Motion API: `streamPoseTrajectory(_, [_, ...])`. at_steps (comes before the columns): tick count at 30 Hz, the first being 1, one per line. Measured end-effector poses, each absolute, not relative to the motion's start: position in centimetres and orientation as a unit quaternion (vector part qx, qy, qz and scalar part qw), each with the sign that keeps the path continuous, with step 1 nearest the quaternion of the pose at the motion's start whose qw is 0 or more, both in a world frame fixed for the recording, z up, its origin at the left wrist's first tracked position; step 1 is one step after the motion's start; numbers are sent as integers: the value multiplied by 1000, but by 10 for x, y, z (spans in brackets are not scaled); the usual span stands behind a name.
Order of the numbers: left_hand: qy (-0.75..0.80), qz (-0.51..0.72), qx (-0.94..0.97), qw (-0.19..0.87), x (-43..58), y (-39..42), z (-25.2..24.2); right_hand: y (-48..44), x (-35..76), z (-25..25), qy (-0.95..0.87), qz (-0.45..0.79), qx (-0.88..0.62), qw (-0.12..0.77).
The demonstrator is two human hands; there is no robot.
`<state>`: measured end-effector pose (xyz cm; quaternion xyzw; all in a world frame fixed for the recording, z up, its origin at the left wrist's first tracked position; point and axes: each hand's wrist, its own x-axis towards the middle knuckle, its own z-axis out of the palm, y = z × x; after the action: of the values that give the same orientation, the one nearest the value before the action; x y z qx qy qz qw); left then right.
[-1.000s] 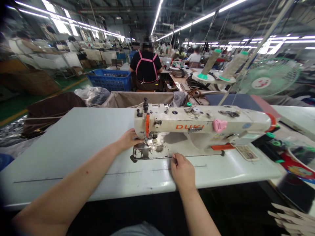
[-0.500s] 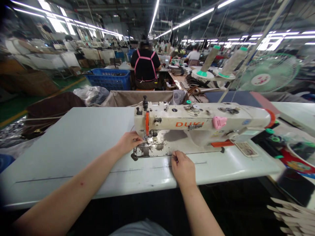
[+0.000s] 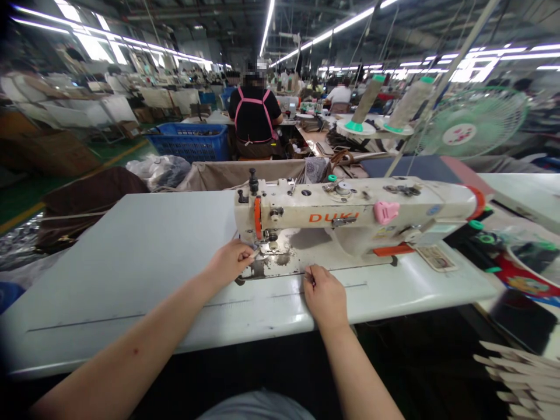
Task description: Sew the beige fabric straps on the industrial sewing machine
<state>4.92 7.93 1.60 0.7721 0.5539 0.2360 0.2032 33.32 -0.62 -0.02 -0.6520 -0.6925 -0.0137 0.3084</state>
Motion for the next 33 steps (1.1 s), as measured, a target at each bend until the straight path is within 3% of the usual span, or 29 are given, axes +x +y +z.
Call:
streamPoseTrajectory(14, [663,225,698,149,93,50,16,-8,331,-1,-694,-15,-655,297])
streamPoseTrajectory(20, [657,133,728,147,100,36,33,-8,330,1,-696,-18,-658,287])
streamPoseTrajectory(28, [582,86,799,126,93,18,14,-9,329,1,-695,-10,-656,294])
streamPoseTrajectory(33, [587,-27,792,163,95,-1,48,-9,328,1,-687,5,-660,304])
